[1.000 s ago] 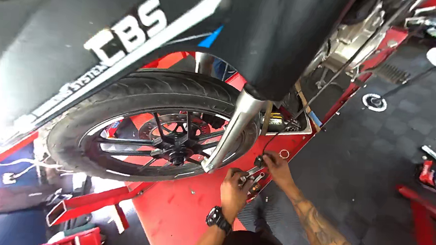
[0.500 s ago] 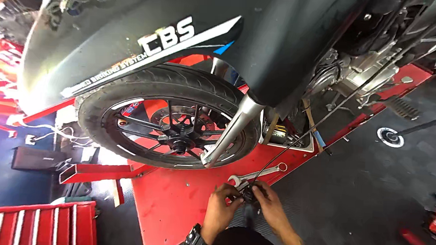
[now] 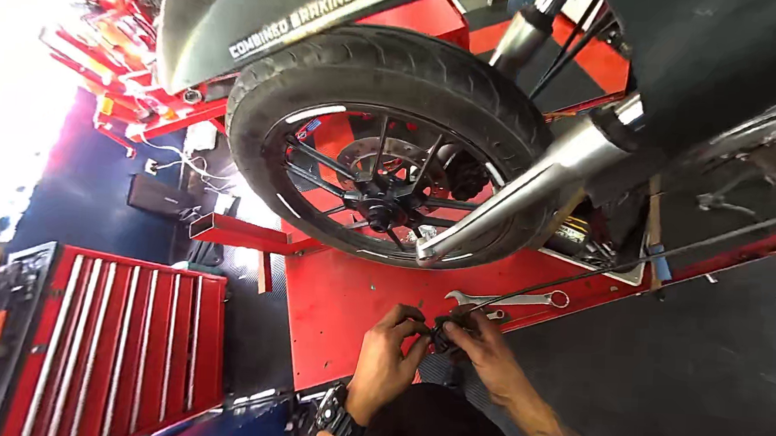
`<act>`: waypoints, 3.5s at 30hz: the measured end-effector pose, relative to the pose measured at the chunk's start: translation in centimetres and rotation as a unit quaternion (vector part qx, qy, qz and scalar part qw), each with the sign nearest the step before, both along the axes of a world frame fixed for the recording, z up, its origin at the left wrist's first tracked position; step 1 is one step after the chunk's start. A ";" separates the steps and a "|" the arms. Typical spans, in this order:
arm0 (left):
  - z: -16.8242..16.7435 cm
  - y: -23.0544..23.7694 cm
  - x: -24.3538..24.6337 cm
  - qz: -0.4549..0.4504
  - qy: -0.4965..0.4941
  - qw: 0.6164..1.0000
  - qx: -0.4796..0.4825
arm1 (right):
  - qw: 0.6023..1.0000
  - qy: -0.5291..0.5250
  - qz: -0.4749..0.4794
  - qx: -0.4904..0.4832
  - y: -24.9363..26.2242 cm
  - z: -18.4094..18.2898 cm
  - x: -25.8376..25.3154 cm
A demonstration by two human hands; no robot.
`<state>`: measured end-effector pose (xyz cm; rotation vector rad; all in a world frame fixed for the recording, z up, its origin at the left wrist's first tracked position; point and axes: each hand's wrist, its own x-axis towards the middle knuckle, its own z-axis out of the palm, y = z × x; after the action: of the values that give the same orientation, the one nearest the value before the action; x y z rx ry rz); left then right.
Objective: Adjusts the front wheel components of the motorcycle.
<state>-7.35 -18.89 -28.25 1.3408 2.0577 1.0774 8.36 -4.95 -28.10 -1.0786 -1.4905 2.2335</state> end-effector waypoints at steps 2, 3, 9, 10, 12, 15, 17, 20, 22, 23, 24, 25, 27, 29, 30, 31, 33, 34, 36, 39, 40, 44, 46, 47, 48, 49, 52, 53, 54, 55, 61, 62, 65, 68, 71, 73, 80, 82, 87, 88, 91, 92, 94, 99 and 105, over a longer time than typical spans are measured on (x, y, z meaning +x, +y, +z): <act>0.5 -0.4 -1.2 -0.007 0.012 1.000 0.015 | 1.000 0.012 -0.010 -0.010 -0.7 0.9 -1.0; 0.8 -0.6 -1.8 -0.009 0.018 1.000 0.023 | 1.000 0.017 -0.018 -0.017 -1.1 1.4 -1.5; 1.5 -1.3 -5.5 -0.023 0.044 0.998 0.045 | 0.996 0.021 -0.076 -0.046 -3.1 3.1 -4.9; 1.4 -1.3 -6.2 -0.025 0.045 0.998 0.046 | 0.995 0.021 -0.079 -0.050 -3.2 3.1 -5.4; 1.2 -1.4 -7.3 -0.031 0.048 0.997 0.048 | 0.995 0.016 -0.079 -0.061 -3.3 3.3 -6.5; 1.2 -1.5 -8.8 -0.041 0.057 0.996 0.055 | 0.993 0.005 -0.087 -0.076 -3.6 3.8 -7.8; 1.1 -1.7 -9.5 -0.045 0.052 0.996 0.063 | 0.993 -0.003 -0.094 -0.074 -4.0 4.2 -8.4; 0.7 -2.0 -10.5 -0.046 0.046 0.995 0.074 | 0.993 -0.005 -0.096 -0.072 -4.5 4.5 -9.1; 0.4 -2.3 -11.6 -0.030 0.058 0.995 0.070 | 0.993 0.007 -0.083 -0.079 -5.3 4.8 -9.4; 0.2 -2.6 -12.4 -0.017 0.049 0.996 0.067 | 0.994 0.017 -0.072 -0.082 -5.8 5.0 -9.5; 0.2 -2.9 -13.4 -0.003 0.021 0.998 0.067 | 0.995 0.027 -0.059 -0.082 -6.3 5.2 -9.5; 0.4 -3.3 -14.3 0.011 -0.015 0.997 0.072 | 0.995 0.037 -0.048 -0.082 -6.7 5.2 -9.5; 0.7 -4.2 -15.8 0.035 -0.058 0.995 0.076 | 0.994 0.051 -0.044 -0.081 -7.2 5.0 -9.5; 0.6 -4.9 -16.9 0.057 -0.091 0.992 0.070 | 0.995 0.049 -0.054 -0.072 -7.3 4.3 -9.7; 0.5 -5.1 -17.2 0.066 -0.107 0.990 0.066 | 0.995 0.042 -0.061 -0.067 -7.3 3.6 -9.8; 0.4 -5.2 -17.4 0.072 -0.125 0.987 0.064 | 0.995 0.031 -0.068 -0.058 -7.1 2.8 -9.8; 0.2 -5.3 -17.3 0.083 -0.163 0.981 0.061 | 0.995 -0.009 -0.094 -0.036 -6.6 1.1 -9.7; 0.0 -5.3 -17.1 0.085 -0.176 0.979 0.063 | 0.993 -0.027 -0.108 -0.028 -6.2 0.4 -9.6; -0.3 -5.1 -16.7 0.093 -0.188 0.975 0.070 | 0.990 -0.047 -0.130 -0.019 -5.3 -0.6 -9.4; -0.5 -4.7 -15.9 0.124 -0.218 0.966 0.060 | 0.992 -0.022 -0.125 -0.026 -4.9 -0.4 -9.2; -0.3 -4.5 -15.8 0.138 -0.252 0.957 0.039 | 0.993 -0.012 -0.113 -0.024 -5.0 0.0 -9.4; 1.0 -2.9 -15.5 0.173 -0.470 0.864 -0.053 | 0.997 0.005 -0.065 0.045 -6.3 0.4 -11.3; 1.0 -2.3 -15.5 0.178 -0.536 0.821 -0.084 | 0.987 -0.014 -0.101 0.123 -7.4 0.1 -12.8; 1.1 -2.1 -15.5 0.184 -0.554 0.807 -0.095 | 0.976 -0.027 -0.118 0.179 -7.8 -0.2 -13.4; 1.2 -1.9 -15.4 0.188 -0.564 0.798 -0.105 | 0.963 -0.033 -0.128 0.236 -8.1 -0.5 -13.8; 1.4 -1.7 -15.4 0.189 -0.568 0.793 -0.113 | 0.950 -0.027 -0.131 0.282 -8.3 -0.9 -14.1; 1.8 -1.8 -15.6 0.180 -0.574 0.788 -0.133 | 0.915 0.001 -0.123 0.385 -8.5 -1.3 -14.5; 1.9 -1.9 -15.7 0.174 -0.573 0.789 -0.139 | 0.907 0.011 -0.121 0.403 -8.4 -1.3 -14.6; 2.1 -1.9 -15.9 0.167 -0.571 0.792 -0.142 | 0.905 0.017 -0.121 0.407 -8.3 -1.2 -14.7; 2.2 -1.9 -16.1 0.160 -0.563 0.799 -0.141 | 0.911 0.017 -0.123 0.393 -8.2 -1.1 -14.8; 2.4 -1.9 -17.0 0.110 -0.436 0.893 -0.031 | 0.978 -0.016 -0.138 0.159 -7.1 0.8 -15.6; 2.3 -1.8 -17.0 0.105 -0.423 0.900 -0.010 | 0.979 -0.012 -0.147 0.141 -6.9 1.0 -15.8; 2.1 -1.3 -17.0 0.087 -0.396 0.914 0.030 | 0.977 -0.008 -0.172 0.127 -6.6 1.1 -16.4; 1.5 -0.6 -16.8 0.084 -0.355 0.929 0.060 | 0.972 -0.009 -0.194 0.132 -6.5 0.9 -17.0; 1.0 0.3 -16.7 0.094 -0.297 0.948 0.063 | 0.960 -0.005 -0.225 0.169 -6.6 0.4 -17.8; 0.9 0.8 -16.7 0.084 -0.248 0.963 0.064 | 0.937 0.005 -0.264 0.227 -6.8 -0.4 -18.5; 1.0 2.9 -17.3 0.083 -0.204 0.970 0.103 | 0.879 0.045 -0.341 0.331 -6.8 -1.6 -21.2; 1.4 3.1 -17.2 0.084 -0.193 0.972 0.108 | 0.880 0.054 -0.342 0.325 -6.5 -1.6 -21.5; 1.2 3.5 -17.0 0.097 -0.201 0.968 0.116 | 0.893 0.020 -0.325 0.310 -6.2 -0.8 -21.4; 0.7 3.9 -17.1 0.105 -0.203 0.966 0.119 | 0.892 0.024 -0.328 0.310 -6.2 -0.9 -21.4; 1.0 3.6 -16.8 0.100 -0.197 0.968 0.122 | 0.883 0.049 -0.348 0.310 -5.9 -1.1 -21.8; 1.2 3.3 -16.6 0.097 -0.190 0.969 0.123 | 0.882 0.047 -0.352 0.311 -5.9 -1.1 -21.9; 1.1 3.4 -16.4 0.098 -0.171 0.971 0.132 | 0.879 0.046 -0.353 0.318 -5.8 -1.3 -22.0; 0.9 4.0 -15.8 0.114 -0.128 0.976 0.136 | 0.877 0.063 -0.356 0.317 -5.5 -1.9 -22.5; -1.1 6.3 -16.0 0.162 -0.113 0.971 0.135 | 0.875 0.040 -0.355 0.326 -4.8 -2.5 -22.5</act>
<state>-23.38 -12.54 -29.30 0.9560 2.0549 1.6211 -14.12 -9.78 -30.64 -1.0410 -1.3437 1.1370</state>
